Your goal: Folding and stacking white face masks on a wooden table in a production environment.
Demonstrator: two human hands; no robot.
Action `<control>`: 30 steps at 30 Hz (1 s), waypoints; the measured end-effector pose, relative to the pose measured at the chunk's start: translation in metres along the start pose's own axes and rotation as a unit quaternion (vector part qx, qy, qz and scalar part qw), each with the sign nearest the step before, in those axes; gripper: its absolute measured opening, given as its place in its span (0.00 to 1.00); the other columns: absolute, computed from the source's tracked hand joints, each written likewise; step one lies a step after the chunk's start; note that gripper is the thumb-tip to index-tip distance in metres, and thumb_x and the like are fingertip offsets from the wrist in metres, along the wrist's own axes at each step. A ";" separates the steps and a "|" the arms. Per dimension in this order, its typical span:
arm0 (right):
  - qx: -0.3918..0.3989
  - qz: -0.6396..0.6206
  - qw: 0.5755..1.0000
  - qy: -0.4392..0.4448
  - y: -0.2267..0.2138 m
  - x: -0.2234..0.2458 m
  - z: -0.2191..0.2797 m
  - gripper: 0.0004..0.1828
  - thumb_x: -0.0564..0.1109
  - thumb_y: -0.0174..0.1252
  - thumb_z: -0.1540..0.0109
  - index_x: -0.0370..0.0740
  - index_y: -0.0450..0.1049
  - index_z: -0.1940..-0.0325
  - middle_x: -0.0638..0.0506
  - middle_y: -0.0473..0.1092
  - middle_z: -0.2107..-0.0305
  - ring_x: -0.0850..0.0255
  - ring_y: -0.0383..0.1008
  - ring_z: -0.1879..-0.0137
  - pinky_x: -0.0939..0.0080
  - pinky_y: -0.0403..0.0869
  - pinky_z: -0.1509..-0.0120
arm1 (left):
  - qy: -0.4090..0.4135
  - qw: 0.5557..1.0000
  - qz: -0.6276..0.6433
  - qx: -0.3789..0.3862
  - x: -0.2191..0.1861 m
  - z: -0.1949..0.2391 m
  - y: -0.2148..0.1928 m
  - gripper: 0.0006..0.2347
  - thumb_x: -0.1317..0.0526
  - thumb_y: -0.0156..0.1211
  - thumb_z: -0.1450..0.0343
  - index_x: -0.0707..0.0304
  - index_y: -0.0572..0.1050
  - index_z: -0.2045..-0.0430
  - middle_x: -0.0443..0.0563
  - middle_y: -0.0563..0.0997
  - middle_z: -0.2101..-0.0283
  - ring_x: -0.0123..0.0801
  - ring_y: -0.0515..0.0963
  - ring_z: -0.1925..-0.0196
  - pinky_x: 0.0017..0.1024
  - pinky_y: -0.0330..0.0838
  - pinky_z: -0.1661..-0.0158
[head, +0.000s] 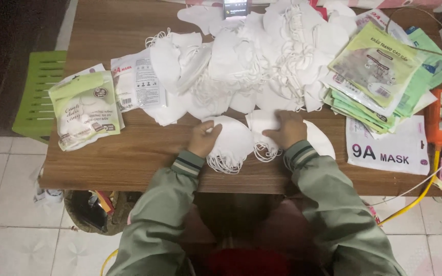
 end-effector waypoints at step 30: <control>-0.183 0.031 0.978 -0.100 -0.010 0.011 0.014 0.10 0.49 0.58 0.33 0.51 0.80 0.49 0.52 0.76 0.54 0.53 0.78 0.45 0.55 0.78 0.44 | 0.072 0.995 0.073 0.002 -0.038 0.038 0.006 0.13 0.61 0.49 0.20 0.64 0.74 0.44 0.62 0.83 0.51 0.32 0.82 0.50 0.36 0.80 0.50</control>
Point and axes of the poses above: each hand's wrist, its own z-axis away from the middle knuckle, its own y-axis out of the palm, x = y × z, the point moved 5 cm from there along -z, towards the middle knuckle
